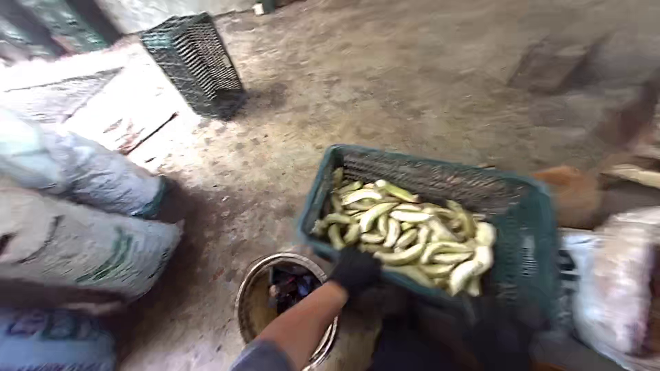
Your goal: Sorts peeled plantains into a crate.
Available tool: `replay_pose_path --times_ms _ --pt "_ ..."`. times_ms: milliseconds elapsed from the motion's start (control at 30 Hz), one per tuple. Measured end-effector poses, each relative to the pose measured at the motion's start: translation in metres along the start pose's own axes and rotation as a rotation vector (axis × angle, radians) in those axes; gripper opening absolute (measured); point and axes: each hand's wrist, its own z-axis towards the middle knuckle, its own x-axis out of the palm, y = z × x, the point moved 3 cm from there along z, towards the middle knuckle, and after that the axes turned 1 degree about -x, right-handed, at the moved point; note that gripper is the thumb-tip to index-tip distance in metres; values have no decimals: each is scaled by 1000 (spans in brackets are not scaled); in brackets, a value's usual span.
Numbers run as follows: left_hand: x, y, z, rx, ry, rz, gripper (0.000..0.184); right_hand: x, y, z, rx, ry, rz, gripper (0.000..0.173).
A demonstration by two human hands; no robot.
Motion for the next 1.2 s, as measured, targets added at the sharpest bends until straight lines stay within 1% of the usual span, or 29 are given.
replay_pose_path --times_ms 33,67,100,133,167,200,233,300,333,400,433,467,500,567,600,633,667,700,733,767,833,867,900,967,1000,1033,1067,1133,1200 --pt "-7 0 14 -14 50 10 38 -6 -4 17 40 109 11 47" --pt "-9 1 24 -18 77 23 45 -1 -16 35 56 172 8 48" --pt "-6 3 23 -19 73 10 49 9 -26 41 27 189 13 48" --pt "-1 6 14 -19 59 2 51 18 -32 36 -26 186 17 50" --pt "4 6 3 -7 31 -19 47 25 -36 26 -76 140 -3 51" --pt "11 6 -4 11 -20 -31 41 31 -40 15 -105 55 -60 53" --pt "17 6 -9 23 -48 -48 38 36 -39 6 -94 -1 -71 52" --pt "16 9 -5 25 -63 -40 35 35 -31 5 -35 23 -56 51" --pt "7 8 0 17 -30 -37 34 31 -29 11 -18 65 -25 54" --pt "-7 3 17 0 70 -32 35 20 -33 35 33 142 -15 51" --pt "-8 3 20 15 65 -27 36 19 -35 42 36 153 -27 51" --pt "-4 4 13 32 34 -37 37 21 -36 35 0 123 -30 52" --pt "1 7 1 27 -2 -51 37 26 -36 22 -65 58 -46 52" --pt "9 10 -13 -22 -43 -46 37 34 -31 1 -156 -64 -92 47" --pt "7 9 -9 -31 -49 -31 36 40 -34 3 -174 -172 -92 43" --pt "-5 6 1 -45 -17 -23 37 34 -30 14 -144 -165 -88 43" --pt "-19 4 9 -67 66 -28 40 21 -21 26 -61 -30 -66 46" --pt "-22 3 14 -85 124 -6 41 9 -12 34 33 129 -39 47" --pt "-13 4 15 -88 119 27 41 6 -9 35 98 224 -22 48" --pt "-2 6 10 -81 74 54 39 14 -12 25 111 179 -12 47" --pt "13 6 -3 -86 -6 75 39 33 -21 2 78 -60 7 41" --pt "12 4 -5 -86 -21 104 39 35 -22 -3 56 -142 22 39" --pt "4 0 -1 -83 -11 120 38 31 -22 2 39 -149 11 38" --pt "-14 -6 12 -87 48 102 36 15 -19 23 61 26 -31 40" --pt "-12 -1 16 -95 87 106 35 12 -15 31 107 162 -40 41" --pt "-8 3 17 -87 79 106 35 13 -14 36 140 227 -36 41" --pt "-4 5 13 -68 44 87 34 16 -16 31 143 203 -10 40" --pt "9 7 -5 -59 -20 69 35 27 -16 1 127 57 55 40" --pt "12 6 -10 -52 -55 96 37 32 -16 -3 73 -20 47 38"
